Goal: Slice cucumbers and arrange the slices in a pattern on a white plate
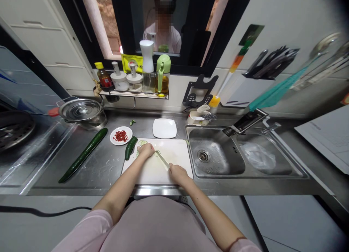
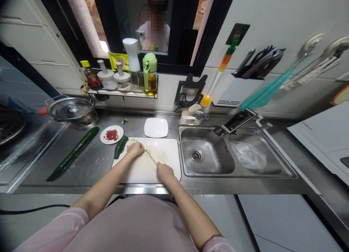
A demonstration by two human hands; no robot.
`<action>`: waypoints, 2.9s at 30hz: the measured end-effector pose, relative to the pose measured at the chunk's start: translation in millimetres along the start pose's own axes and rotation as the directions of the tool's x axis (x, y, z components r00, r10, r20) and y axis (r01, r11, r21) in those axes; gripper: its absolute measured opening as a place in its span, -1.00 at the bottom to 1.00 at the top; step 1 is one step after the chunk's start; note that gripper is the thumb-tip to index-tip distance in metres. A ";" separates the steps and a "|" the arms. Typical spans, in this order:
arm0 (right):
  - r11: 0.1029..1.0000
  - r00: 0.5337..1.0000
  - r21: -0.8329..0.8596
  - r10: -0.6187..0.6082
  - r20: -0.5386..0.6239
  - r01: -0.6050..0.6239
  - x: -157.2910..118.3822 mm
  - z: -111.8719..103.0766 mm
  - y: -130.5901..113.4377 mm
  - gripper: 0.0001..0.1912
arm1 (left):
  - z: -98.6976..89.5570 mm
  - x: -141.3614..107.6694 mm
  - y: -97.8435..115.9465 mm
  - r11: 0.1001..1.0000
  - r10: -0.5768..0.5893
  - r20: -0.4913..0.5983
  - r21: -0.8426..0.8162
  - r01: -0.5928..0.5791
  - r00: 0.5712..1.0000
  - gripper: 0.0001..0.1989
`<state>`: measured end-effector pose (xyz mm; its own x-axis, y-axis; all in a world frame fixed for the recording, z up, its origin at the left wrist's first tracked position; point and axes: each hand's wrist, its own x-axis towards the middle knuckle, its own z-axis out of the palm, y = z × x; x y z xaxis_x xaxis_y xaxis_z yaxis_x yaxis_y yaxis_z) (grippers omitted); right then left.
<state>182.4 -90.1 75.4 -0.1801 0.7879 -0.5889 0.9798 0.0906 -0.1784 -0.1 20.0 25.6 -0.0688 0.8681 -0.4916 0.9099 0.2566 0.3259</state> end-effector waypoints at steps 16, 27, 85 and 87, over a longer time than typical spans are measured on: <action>1.000 1.000 -0.023 0.005 0.007 -0.005 -11.1 7.3 8.4 -0.65 | -2.7 -1.8 1.9 1.000 -0.007 0.003 -0.001 0.007 1.000 -0.89; 1.000 1.000 -0.006 0.007 -0.012 -0.007 -1.9 2.9 0.1 -0.62 | 0.7 -1.0 -0.3 1.000 0.005 -0.010 0.000 -0.005 1.000 -0.89; 0.974 0.956 0.207 0.149 -0.251 -0.098 7.7 31.3 56.9 -0.69 | 28.5 -33.9 20.9 0.988 0.104 -0.228 -0.092 -0.128 0.968 -0.83; 0.974 0.957 0.202 0.151 -0.249 -0.101 8.0 30.7 56.8 -0.68 | 29.2 -40.6 19.6 0.985 0.093 -0.234 -0.120 -0.124 0.968 -0.87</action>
<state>233.9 -97.4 36.3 -0.0024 0.9191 -0.3940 0.9551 -0.1146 -0.2732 32.4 -22.6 28.5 -0.0779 0.9634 -0.2563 0.8557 0.1966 0.4787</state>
